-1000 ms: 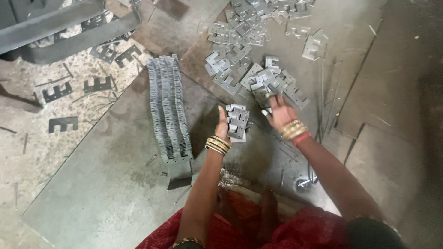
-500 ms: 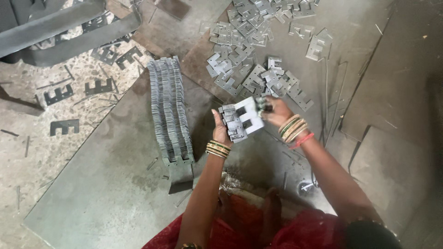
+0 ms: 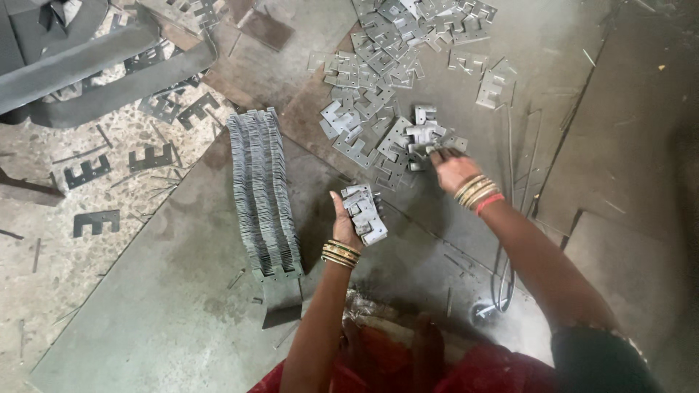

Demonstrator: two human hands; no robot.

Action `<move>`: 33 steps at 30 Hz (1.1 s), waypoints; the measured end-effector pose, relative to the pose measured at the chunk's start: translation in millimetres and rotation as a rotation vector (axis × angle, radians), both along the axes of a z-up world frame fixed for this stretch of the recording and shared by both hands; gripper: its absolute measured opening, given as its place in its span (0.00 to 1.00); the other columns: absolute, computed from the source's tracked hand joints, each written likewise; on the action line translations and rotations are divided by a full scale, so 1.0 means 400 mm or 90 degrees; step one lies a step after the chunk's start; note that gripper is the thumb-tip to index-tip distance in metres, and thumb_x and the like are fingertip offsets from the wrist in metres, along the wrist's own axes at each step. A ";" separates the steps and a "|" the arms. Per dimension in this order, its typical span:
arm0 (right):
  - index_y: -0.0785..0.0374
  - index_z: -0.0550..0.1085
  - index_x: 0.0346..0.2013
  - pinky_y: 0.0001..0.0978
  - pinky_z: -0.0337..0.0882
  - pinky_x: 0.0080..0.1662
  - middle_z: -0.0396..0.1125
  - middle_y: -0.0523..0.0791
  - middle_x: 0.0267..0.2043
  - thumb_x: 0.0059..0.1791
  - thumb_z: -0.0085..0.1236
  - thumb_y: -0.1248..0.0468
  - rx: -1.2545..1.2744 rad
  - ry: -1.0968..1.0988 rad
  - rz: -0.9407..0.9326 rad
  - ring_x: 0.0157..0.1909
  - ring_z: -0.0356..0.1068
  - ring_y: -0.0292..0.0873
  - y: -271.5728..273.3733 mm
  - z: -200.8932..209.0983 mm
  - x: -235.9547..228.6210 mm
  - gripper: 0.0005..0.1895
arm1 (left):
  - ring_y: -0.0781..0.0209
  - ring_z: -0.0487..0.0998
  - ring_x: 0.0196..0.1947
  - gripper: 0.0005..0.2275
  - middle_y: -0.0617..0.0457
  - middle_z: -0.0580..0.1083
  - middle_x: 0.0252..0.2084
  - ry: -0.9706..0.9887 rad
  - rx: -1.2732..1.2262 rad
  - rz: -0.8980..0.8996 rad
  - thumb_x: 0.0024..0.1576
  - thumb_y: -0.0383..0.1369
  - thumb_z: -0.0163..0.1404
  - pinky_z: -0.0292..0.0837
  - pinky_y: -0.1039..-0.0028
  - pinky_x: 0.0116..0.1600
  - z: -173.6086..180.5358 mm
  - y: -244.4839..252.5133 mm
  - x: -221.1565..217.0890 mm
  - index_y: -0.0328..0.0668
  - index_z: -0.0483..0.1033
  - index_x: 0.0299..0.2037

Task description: The person sits on the floor and sorts small metal brackets from a large pile into a neat stack. They pick up individual pieces, align them, and place them into a growing pile, occasionally adjusting the stack to keep it organized.

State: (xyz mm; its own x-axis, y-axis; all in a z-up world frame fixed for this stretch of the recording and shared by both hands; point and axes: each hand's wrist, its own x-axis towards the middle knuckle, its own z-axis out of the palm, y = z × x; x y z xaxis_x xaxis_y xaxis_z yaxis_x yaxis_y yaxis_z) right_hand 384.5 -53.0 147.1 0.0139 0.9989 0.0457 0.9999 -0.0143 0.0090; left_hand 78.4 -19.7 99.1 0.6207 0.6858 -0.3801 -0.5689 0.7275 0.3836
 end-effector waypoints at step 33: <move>0.62 0.72 0.60 0.48 0.71 0.61 0.69 0.58 0.60 0.41 0.55 0.77 -0.042 0.456 -0.093 0.59 0.70 0.58 0.072 0.025 -0.189 0.32 | 0.59 0.81 0.38 0.37 0.53 0.79 0.40 0.060 0.022 -0.028 0.53 0.70 0.38 0.80 0.61 0.45 -0.007 -0.005 -0.015 0.45 0.75 0.52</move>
State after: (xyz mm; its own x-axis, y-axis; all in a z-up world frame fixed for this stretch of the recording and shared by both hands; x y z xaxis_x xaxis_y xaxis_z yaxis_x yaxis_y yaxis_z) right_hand 308.8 -24.2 157.2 0.1517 0.9848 -0.0849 0.7491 -0.1706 -0.6401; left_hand 72.3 -21.5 96.3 0.6132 0.6721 -0.4150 -0.4968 0.7366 0.4589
